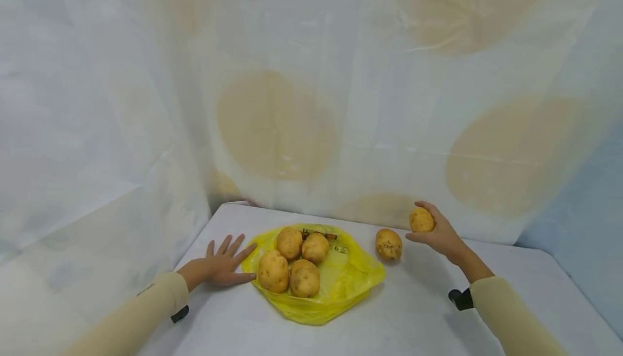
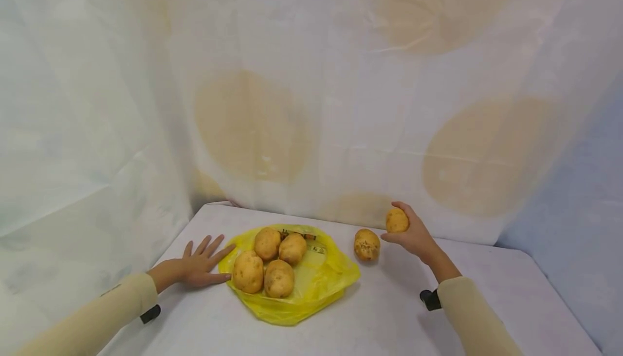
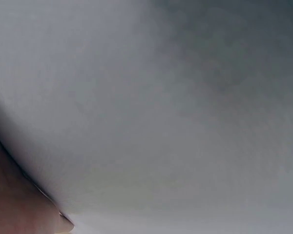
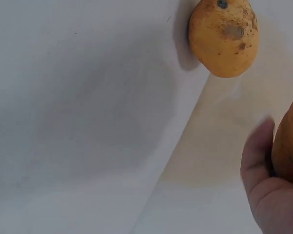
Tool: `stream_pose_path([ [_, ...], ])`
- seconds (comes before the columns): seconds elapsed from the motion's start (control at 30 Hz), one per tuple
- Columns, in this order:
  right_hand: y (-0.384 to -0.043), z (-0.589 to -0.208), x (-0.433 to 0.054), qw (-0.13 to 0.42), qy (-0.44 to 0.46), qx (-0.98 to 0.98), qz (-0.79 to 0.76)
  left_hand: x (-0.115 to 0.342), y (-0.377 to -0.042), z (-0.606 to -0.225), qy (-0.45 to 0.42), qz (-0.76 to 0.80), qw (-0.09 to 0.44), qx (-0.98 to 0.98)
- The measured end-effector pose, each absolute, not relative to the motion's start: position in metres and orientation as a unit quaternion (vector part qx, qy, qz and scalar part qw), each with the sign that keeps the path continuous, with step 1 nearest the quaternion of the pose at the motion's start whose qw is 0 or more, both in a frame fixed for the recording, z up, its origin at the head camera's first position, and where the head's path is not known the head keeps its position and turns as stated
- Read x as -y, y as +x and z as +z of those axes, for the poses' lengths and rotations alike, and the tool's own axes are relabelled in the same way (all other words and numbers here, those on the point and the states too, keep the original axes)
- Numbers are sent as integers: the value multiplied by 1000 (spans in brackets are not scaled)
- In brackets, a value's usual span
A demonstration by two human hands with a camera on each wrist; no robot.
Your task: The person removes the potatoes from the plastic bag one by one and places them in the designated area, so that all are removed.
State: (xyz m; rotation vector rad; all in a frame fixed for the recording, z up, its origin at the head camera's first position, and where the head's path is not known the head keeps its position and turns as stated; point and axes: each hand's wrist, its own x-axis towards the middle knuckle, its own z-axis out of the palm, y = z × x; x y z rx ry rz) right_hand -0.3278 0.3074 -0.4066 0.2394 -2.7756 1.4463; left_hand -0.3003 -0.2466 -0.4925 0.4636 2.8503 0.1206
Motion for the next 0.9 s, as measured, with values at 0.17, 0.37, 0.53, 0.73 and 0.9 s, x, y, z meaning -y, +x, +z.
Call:
stream_pose_path([
  [0.17,-327,-406,-309,-28,62,866,495,246,-300,-489,159,41,125,-979],
  [0.37,-327,-407,-313,-22,48,874,484,247,-300,-489,160,43,126,-978],
  [0.53,-328,-416,-317,-16,27,880,474,247,-301,-492,161,41,123,-978],
  [0.73,-328,-426,-320,-24,39,893,448,247,-301,-496,156,44,124,-979],
  [0.9,-331,-433,-320,-18,48,904,425,246,-301,-495,152,43,126,-979],
])
